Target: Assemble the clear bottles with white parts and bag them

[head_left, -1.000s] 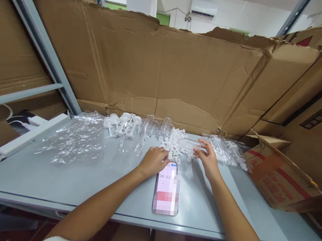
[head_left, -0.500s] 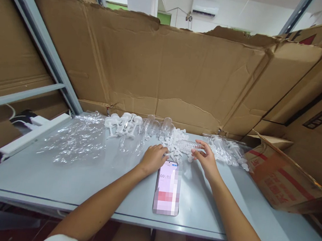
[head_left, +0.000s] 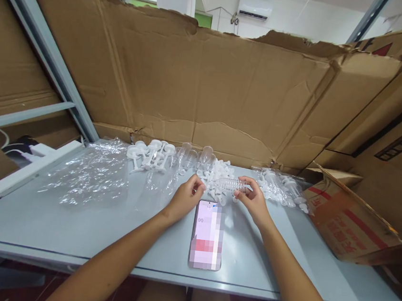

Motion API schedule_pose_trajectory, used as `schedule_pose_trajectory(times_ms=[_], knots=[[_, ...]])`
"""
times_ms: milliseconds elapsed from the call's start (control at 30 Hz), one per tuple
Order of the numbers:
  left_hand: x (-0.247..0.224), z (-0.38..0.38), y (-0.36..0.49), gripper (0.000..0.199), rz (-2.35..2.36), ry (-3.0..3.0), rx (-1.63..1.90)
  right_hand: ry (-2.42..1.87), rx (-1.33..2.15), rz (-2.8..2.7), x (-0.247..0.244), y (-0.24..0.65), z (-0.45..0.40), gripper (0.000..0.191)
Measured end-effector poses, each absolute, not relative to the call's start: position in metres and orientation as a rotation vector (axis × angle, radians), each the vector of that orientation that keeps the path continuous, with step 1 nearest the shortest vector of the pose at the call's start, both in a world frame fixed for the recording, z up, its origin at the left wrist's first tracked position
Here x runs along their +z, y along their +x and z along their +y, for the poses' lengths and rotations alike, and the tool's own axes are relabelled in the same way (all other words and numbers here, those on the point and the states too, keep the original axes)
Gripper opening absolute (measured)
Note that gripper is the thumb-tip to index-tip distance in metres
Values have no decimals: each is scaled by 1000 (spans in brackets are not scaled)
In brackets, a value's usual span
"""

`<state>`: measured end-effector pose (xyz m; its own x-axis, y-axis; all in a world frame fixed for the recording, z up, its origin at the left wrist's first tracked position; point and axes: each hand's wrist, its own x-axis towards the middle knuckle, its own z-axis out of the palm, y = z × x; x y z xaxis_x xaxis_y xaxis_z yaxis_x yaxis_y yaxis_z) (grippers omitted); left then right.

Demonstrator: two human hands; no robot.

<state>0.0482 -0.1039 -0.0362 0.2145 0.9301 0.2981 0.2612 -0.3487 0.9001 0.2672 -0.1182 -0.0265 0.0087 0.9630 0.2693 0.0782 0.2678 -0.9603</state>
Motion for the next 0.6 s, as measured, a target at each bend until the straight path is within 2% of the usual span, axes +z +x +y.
schedule_pose_trajectory(times_ms=[167, 433, 600], knots=[[-36, -102, 48, 25, 1021, 1709, 1173, -969, 1042, -1390, -26, 264, -122, 35], [-32, -102, 48, 23, 814, 1378, 1209, -914, 1050, -1426, -26, 263, -127, 35], [-27, -108, 47, 28, 790, 1359, 1201, -901, 1034, -1428, -24, 260, -129, 35]])
